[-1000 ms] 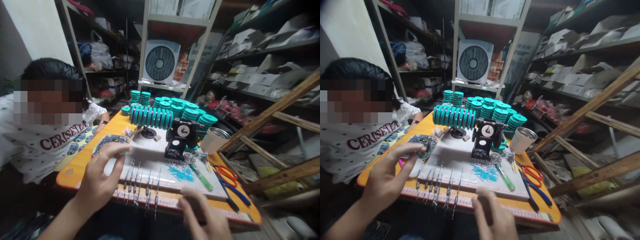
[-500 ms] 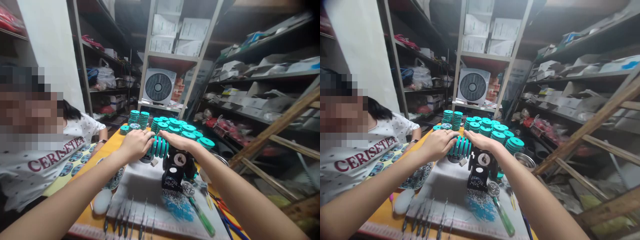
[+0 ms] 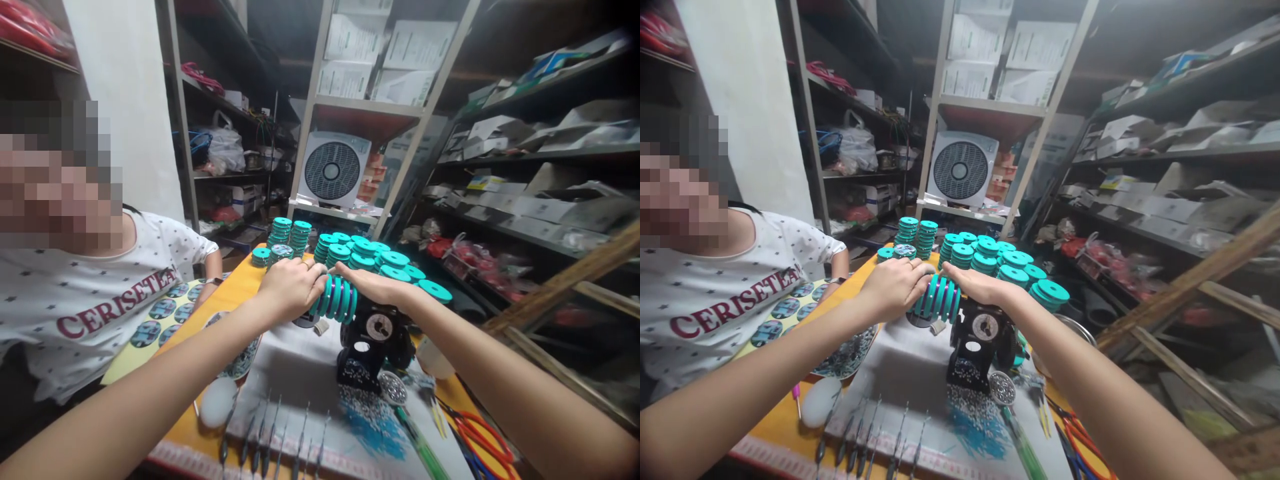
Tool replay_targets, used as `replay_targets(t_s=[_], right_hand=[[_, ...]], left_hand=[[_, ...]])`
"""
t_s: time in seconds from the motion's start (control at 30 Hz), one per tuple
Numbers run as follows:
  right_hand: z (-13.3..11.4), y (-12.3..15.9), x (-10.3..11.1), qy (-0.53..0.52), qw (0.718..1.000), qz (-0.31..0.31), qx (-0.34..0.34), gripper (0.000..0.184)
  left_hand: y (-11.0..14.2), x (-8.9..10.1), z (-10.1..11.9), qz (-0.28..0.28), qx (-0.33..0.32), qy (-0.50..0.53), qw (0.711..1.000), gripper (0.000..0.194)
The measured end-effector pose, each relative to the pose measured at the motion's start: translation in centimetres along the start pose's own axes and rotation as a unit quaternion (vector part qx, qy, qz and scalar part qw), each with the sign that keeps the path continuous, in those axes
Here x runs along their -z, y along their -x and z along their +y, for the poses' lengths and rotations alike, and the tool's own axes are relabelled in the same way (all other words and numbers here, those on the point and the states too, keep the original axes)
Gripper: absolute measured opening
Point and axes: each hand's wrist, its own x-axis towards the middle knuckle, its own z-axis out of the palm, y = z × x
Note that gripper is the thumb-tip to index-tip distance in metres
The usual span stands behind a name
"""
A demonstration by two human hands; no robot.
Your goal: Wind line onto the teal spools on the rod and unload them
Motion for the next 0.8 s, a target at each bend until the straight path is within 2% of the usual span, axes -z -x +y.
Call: replay_targets(t_s=[0.37,0.6,0.67,0.8], right_hand=[[0.5,0.2,0.1,0.005,1.000,-0.022,0.019,0.080],[0.7,0.3,0.7,0.027,0.999,-0.031,0.001,0.083],[0.5,0.4,1.0,0.037,0.999,-0.019,0.004,0.079],[-1.0,1.2,1.0,0.045,0.997,0.054,0.037,0.058]], left_hand=[[0.9,-0.9,0.5,0.047,-0.020,-0.011,0.999,0.040],[0.6,-0.9,0.5,0.044,-0.019,-0.028,0.998,0.040],[0.2,-0.6,0.6,0.006,0.007,-0.024,1.000,0.043],[-1.9,0.2,-0.2,-0.130,0.065,0.017,0.989,0.049]])
